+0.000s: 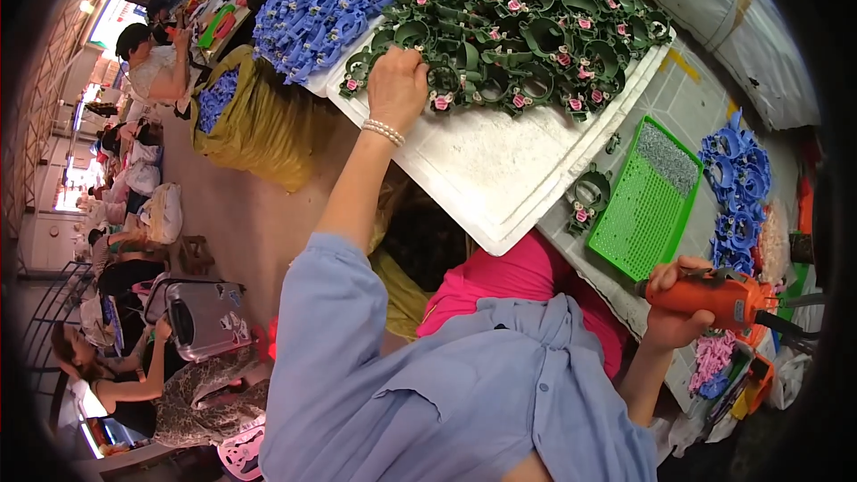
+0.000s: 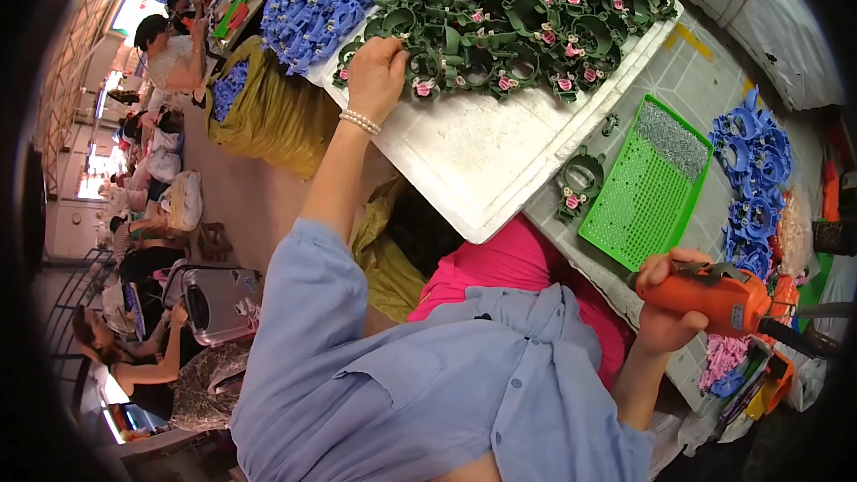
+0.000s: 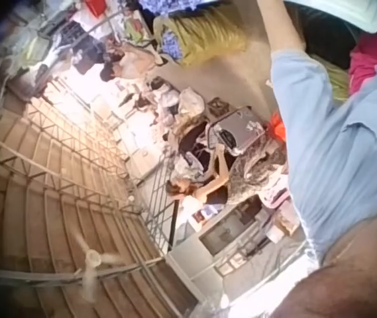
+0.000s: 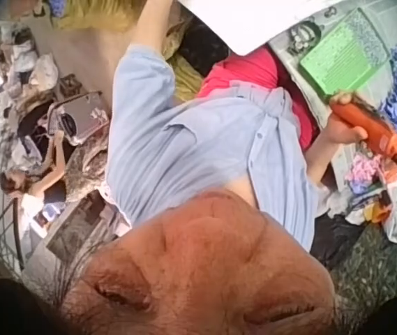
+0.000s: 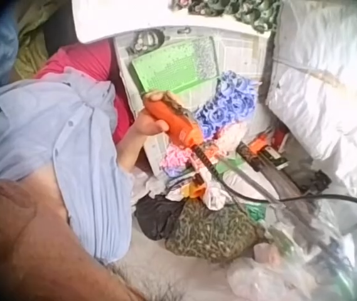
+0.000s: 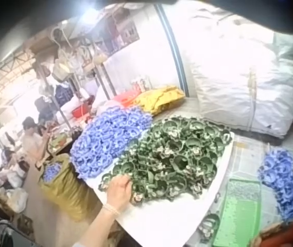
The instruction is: The person assembles plastic toy components by placing small pieces onto plastic frames and fastening them with screws using an electric screwdriver.
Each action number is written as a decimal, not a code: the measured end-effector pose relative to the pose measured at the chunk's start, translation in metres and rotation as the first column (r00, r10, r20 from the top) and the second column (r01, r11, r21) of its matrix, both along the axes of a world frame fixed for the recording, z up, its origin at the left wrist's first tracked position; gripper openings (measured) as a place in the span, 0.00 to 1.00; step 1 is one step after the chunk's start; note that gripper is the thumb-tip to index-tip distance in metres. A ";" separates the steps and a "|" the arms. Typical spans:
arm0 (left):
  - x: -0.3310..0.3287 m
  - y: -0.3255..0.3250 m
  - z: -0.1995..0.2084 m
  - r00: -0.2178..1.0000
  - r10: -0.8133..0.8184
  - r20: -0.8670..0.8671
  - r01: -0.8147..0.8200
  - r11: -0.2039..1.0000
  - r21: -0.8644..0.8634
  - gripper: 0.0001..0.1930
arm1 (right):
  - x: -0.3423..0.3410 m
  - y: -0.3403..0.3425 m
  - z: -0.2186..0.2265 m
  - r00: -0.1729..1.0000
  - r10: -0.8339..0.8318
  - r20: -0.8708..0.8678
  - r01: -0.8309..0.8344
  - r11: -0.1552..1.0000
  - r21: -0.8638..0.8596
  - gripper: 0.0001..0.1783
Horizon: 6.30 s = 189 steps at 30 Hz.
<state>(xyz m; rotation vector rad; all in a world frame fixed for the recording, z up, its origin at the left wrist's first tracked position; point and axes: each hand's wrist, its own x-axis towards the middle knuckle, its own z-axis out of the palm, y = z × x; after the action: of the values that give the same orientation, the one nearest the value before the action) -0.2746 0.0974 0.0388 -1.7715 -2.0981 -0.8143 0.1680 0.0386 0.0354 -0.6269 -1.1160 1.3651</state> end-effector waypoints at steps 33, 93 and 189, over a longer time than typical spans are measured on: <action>0.094 -0.056 -0.013 0.951 -0.017 0.308 0.153 0.894 -0.421 0.26 | 0.012 0.018 -0.002 0.999 -0.025 0.021 0.025 1.000 -0.012 0.50; 0.220 -0.091 -0.013 -0.458 0.202 0.866 0.565 0.818 0.107 0.26 | -0.009 0.045 -0.050 0.993 -0.103 0.062 0.102 0.995 0.023 0.49; 0.259 -0.105 -0.034 -0.356 0.194 0.914 0.568 0.822 0.047 0.25 | -0.014 0.049 -0.025 0.994 -0.012 -0.106 0.025 0.992 0.127 0.53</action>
<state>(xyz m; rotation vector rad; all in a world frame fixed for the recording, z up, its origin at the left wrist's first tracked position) -0.0161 -0.0073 0.0052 -1.6936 -2.9417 -3.2721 0.1538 0.0872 0.0104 -0.4661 -1.1009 1.2847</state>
